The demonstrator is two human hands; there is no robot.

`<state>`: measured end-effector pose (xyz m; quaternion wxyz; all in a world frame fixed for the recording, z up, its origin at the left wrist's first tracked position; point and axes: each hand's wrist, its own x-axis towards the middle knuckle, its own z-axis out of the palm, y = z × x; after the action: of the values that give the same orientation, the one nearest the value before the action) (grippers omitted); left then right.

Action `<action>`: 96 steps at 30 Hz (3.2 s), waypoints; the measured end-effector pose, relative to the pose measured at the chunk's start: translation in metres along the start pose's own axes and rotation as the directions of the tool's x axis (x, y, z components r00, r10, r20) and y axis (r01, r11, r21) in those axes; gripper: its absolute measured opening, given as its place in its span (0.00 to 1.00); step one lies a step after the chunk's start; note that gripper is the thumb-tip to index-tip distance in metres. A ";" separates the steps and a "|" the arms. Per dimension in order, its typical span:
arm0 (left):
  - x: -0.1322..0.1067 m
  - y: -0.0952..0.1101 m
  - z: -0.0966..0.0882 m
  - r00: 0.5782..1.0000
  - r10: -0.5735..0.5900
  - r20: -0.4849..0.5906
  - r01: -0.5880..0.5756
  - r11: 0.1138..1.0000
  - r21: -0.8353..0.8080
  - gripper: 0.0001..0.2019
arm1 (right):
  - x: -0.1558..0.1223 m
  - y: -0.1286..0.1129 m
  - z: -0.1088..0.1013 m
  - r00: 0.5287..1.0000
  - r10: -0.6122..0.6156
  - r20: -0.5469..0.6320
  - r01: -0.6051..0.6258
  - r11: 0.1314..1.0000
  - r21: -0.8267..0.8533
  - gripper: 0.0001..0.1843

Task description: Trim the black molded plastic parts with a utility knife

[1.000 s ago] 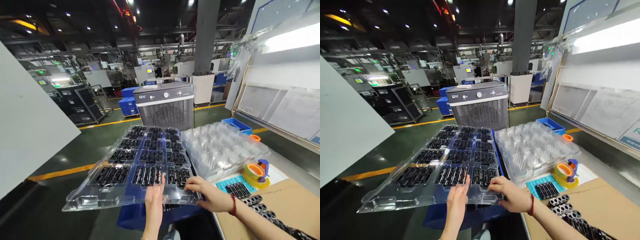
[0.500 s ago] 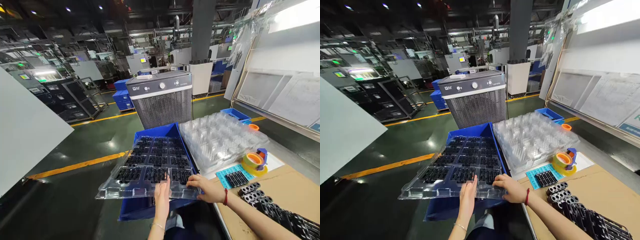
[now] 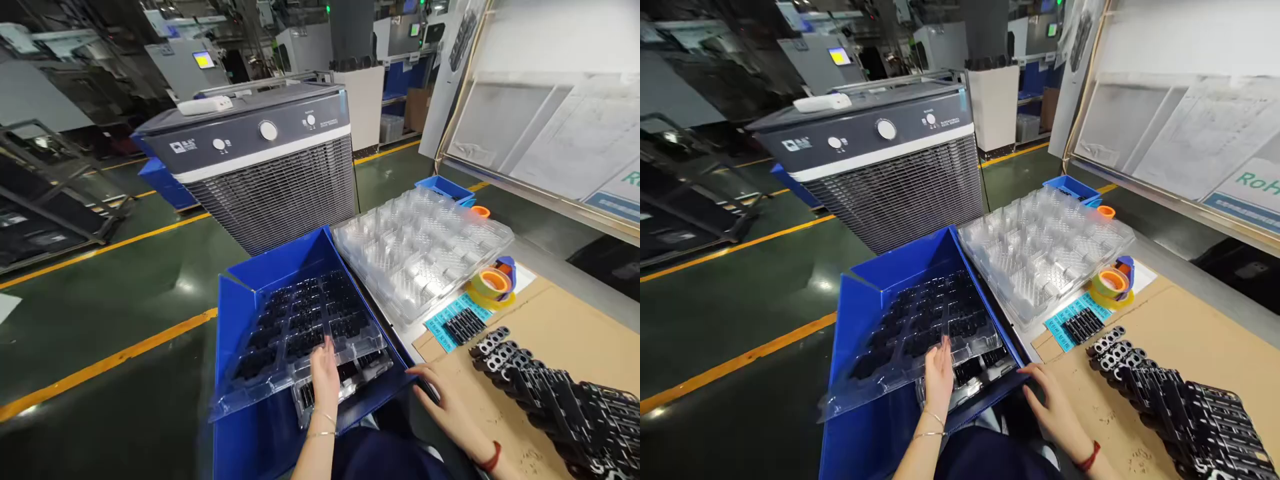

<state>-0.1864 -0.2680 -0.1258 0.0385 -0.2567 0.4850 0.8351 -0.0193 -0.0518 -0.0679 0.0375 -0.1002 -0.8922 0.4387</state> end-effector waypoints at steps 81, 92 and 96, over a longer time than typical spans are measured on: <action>-0.090 -0.015 0.224 0.074 -0.452 0.889 -0.985 -0.171 -0.004 0.29 | -0.309 -0.028 0.014 -0.228 0.441 -0.868 -0.757 0.480 0.443 0.24; -0.250 -0.114 0.256 -0.155 -0.463 0.873 -0.988 0.060 -0.144 0.56 | -0.336 0.059 -0.050 0.093 0.535 -0.840 -0.849 0.483 0.214 0.33; -0.285 -0.156 0.275 -0.122 -0.557 0.821 -0.991 0.018 -0.135 0.61 | -0.334 0.063 -0.055 0.193 0.563 -0.804 -0.797 0.567 0.206 0.19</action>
<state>0.0014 0.0944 -0.0067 0.1699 0.6713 0.7083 0.1369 0.3245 -0.0424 -0.0768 0.2228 -0.6779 -0.6745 0.1895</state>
